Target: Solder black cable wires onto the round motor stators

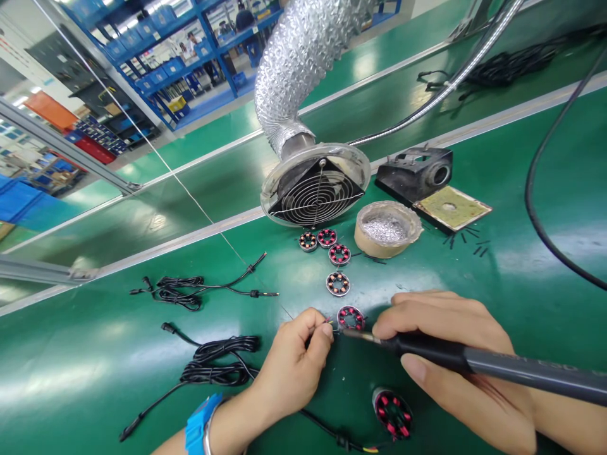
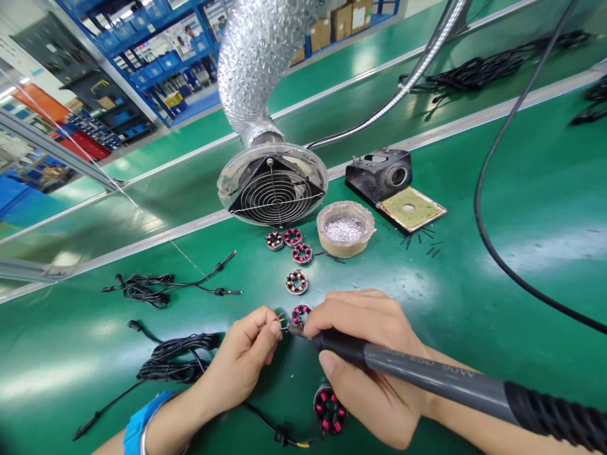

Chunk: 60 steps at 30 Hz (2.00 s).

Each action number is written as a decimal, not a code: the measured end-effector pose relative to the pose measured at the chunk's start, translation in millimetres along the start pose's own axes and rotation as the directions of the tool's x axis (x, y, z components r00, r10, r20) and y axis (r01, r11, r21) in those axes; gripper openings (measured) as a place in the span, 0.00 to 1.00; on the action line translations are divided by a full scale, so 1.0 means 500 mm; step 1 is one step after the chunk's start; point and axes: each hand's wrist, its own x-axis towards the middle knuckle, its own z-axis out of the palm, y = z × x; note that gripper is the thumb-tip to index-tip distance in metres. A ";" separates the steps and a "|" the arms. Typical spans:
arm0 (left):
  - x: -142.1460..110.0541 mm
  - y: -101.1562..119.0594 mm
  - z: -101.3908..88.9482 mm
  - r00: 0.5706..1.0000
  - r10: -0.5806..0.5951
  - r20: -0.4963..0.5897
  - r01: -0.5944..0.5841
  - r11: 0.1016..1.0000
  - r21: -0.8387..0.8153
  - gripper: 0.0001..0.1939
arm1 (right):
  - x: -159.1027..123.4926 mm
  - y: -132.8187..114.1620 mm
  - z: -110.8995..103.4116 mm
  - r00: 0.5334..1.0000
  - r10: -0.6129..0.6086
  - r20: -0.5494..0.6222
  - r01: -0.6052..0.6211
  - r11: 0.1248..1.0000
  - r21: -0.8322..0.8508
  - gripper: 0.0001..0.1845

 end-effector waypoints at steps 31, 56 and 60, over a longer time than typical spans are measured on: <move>-0.002 -0.003 0.002 1.000 0.019 -0.017 -0.019 0.999 0.035 0.17 | -0.010 -0.007 0.022 0.985 -0.131 -0.115 0.127 0.991 -0.048 0.08; 0.002 -0.001 0.001 1.000 0.017 0.002 -0.017 0.999 0.033 0.17 | -0.014 -0.030 0.021 0.998 -0.033 -0.056 0.028 0.996 -0.089 0.14; 0.001 0.002 0.001 1.000 0.018 -0.001 -0.018 0.999 0.036 0.16 | -0.012 -0.034 0.023 0.997 -0.019 -0.069 0.010 0.991 -0.137 0.13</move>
